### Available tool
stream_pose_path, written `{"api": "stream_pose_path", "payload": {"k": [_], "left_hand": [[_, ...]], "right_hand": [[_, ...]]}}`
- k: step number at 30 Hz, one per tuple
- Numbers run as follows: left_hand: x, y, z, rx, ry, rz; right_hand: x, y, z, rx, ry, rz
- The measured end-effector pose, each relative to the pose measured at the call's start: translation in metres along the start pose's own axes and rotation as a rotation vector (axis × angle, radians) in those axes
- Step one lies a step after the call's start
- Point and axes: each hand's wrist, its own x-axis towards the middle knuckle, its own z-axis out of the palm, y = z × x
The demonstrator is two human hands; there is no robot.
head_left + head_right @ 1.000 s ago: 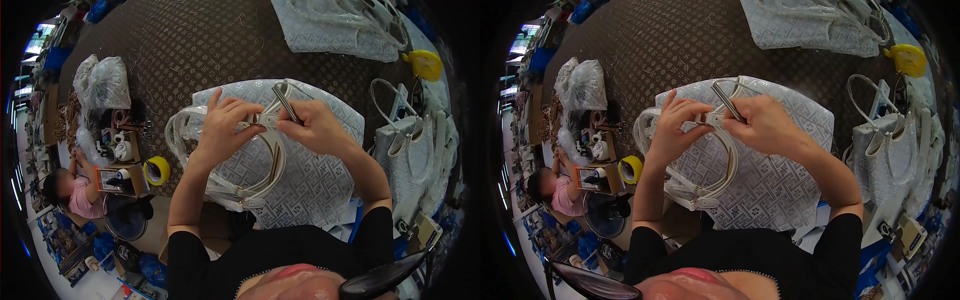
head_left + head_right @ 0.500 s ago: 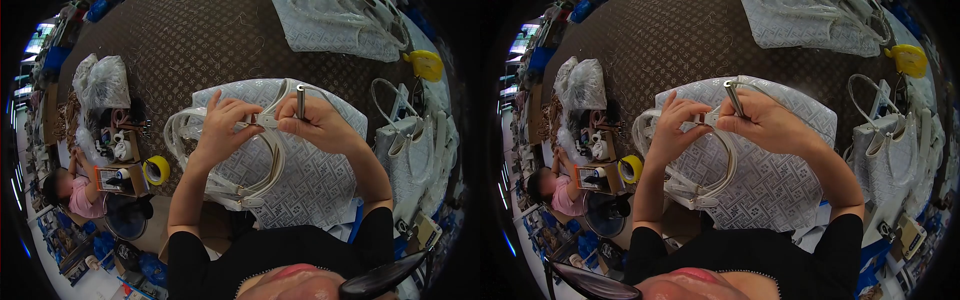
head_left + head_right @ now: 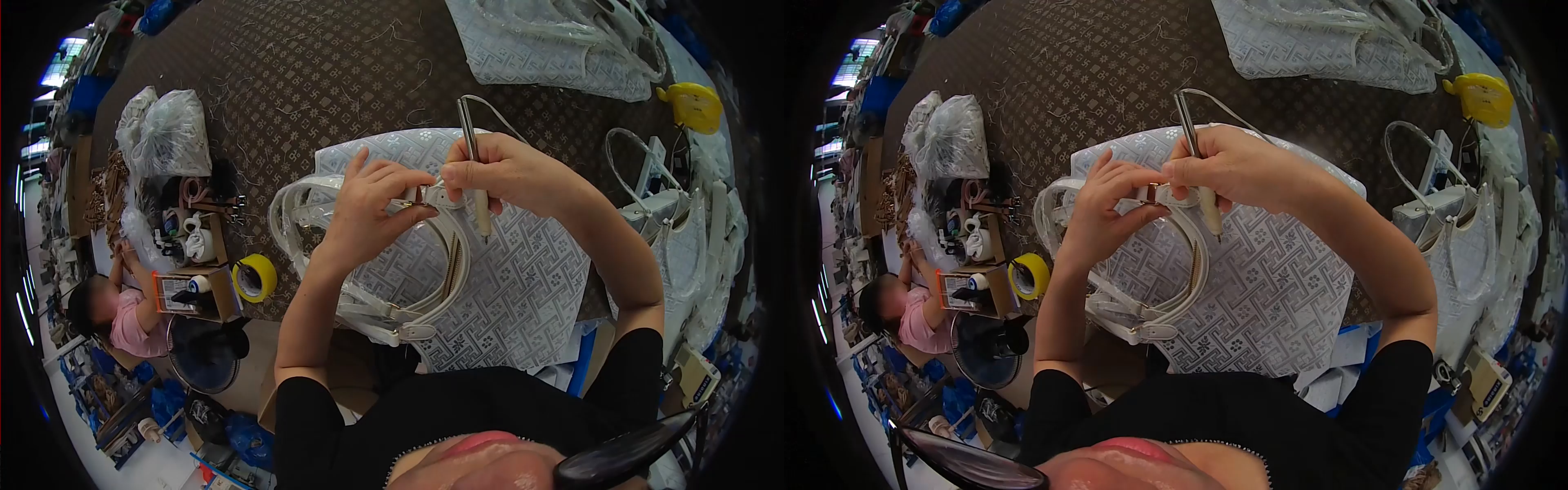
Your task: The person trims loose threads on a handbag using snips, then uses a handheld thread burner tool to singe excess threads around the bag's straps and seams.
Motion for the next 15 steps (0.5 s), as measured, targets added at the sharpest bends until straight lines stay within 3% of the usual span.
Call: {"api": "stream_pose_path", "payload": {"k": [5,15], "left_hand": [[-0.0022,-0.0038,0.0013,-0.022,0.008,-0.001],[-0.0019,-0.0036,0.0018,-0.04,0.009,-0.004]], "right_hand": [[-0.0032,-0.0061,-0.0052,-0.121,-0.02,0.094],[-0.0069,-0.0033,-0.0094,-0.076,-0.01,0.079]]}}
